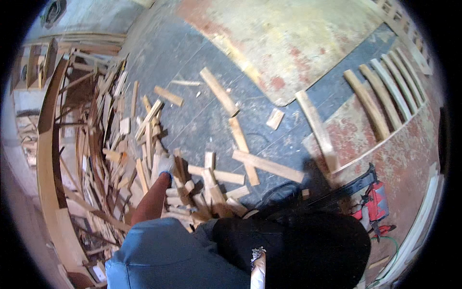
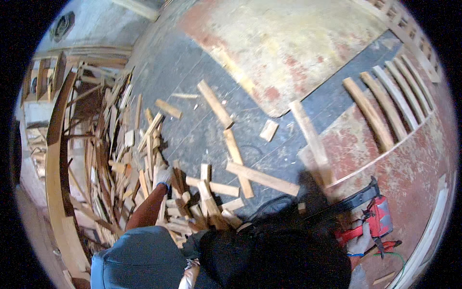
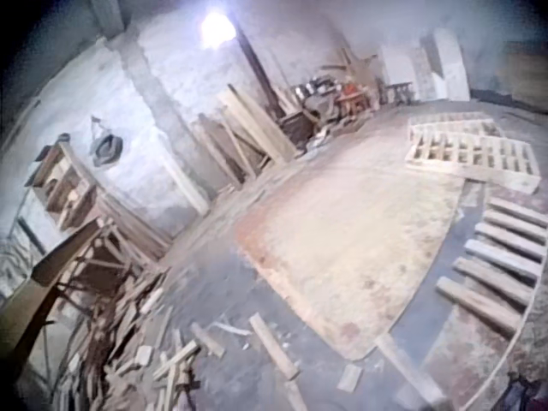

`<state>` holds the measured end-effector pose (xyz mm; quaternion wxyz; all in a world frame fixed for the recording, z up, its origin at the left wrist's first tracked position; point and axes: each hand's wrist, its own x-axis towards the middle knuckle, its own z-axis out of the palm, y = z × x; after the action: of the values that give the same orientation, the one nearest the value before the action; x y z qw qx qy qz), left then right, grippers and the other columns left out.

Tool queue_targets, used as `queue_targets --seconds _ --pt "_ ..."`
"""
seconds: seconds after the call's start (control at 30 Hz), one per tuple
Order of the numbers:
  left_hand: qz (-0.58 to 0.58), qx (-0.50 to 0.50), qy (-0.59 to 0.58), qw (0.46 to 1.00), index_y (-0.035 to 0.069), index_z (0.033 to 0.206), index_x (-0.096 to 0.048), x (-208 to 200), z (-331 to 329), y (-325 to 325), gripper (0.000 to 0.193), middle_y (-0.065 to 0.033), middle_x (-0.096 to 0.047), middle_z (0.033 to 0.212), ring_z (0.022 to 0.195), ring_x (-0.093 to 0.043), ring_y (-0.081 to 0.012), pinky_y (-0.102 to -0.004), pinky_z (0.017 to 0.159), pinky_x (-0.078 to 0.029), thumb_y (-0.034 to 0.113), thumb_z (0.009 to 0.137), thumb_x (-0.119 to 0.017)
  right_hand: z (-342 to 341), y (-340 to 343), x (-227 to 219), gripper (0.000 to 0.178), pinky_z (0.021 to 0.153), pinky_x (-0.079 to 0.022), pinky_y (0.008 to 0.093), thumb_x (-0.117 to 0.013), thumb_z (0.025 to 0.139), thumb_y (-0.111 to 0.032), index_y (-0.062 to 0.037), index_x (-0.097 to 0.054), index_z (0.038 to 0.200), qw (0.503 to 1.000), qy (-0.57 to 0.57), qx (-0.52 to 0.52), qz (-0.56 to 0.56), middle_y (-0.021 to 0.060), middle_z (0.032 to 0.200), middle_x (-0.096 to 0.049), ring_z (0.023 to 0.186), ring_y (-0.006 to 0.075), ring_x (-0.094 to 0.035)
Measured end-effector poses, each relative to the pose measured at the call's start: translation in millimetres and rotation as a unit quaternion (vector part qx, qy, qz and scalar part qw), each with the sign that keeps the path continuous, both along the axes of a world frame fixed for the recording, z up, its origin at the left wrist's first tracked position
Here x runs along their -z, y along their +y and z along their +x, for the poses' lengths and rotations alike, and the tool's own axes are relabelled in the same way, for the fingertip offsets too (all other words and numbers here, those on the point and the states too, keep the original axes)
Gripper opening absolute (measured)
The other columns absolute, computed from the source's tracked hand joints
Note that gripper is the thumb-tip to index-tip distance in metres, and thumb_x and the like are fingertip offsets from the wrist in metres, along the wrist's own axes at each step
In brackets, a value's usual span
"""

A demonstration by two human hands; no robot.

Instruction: The person assembles a wooden slatted structure by placing small wooden pieces between two long side rails and securing them with a pneumatic nail gun. The person repeatedly picks up pieces, aligns them, and nails them into place.

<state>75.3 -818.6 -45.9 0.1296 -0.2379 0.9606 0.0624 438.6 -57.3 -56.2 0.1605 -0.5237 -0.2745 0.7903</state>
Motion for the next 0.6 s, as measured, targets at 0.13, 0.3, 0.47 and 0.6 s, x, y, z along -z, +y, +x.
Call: queue_targets --seconds 0.13,0.3,0.47,0.6 --pt "-0.009 0.031 0.041 0.999 -0.002 0.115 -0.068 13.1 19.0 13.8 0.045 -0.0275 -0.071 0.108 0.106 -0.067 -0.0443 -0.0470 0.093 -0.052 0.037 0.095 -0.057 15.7 6.4 -2.5 0.025 0.076 -0.051 0.0383 -0.056 0.103 -0.032 -0.0082 -0.059 0.108 1.000 0.006 0.002 0.011 0.0027 0.089 -0.062 0.083 0.0193 -0.060" --pt "0.065 -0.032 0.017 0.997 -0.003 0.124 -0.063 -0.9 53.8 24.6 0.046 -0.0264 -0.069 0.117 0.110 -0.067 -0.0411 -0.0443 0.096 -0.050 0.030 0.092 -0.062 6.2 0.2 -4.5 0.024 0.075 -0.050 0.0378 -0.055 0.103 -0.033 -0.0089 -0.058 0.103 1.000 0.010 -0.022 0.000 0.0024 0.087 -0.060 0.080 0.0190 -0.058" --pt "0.044 -0.037 -0.001 0.998 -0.002 0.136 -0.055 12.9 67.1 11.9 0.054 -0.0228 -0.070 0.117 0.108 -0.068 -0.0362 -0.0415 0.094 -0.051 0.021 0.088 -0.068 -5.4 -15.0 3.6 0.025 0.074 -0.049 0.0373 -0.055 0.104 -0.033 -0.0096 -0.056 0.097 0.999 0.035 -0.024 -0.013 0.0021 0.084 -0.057 0.078 0.0187 -0.055" --pt "0.195 -0.055 0.060 0.977 -0.003 0.121 -0.064 6.1 34.2 49.4 0.034 -0.0101 -0.070 0.096 0.081 -0.065 -0.0189 -0.0363 0.073 -0.053 0.017 0.093 -0.065 -2.7 -9.6 -2.1 0.026 0.073 -0.049 0.0370 -0.055 0.104 -0.034 -0.0102 -0.055 0.093 0.998 0.057 -0.027 0.003 0.0018 0.082 -0.056 0.076 0.0185 -0.054"
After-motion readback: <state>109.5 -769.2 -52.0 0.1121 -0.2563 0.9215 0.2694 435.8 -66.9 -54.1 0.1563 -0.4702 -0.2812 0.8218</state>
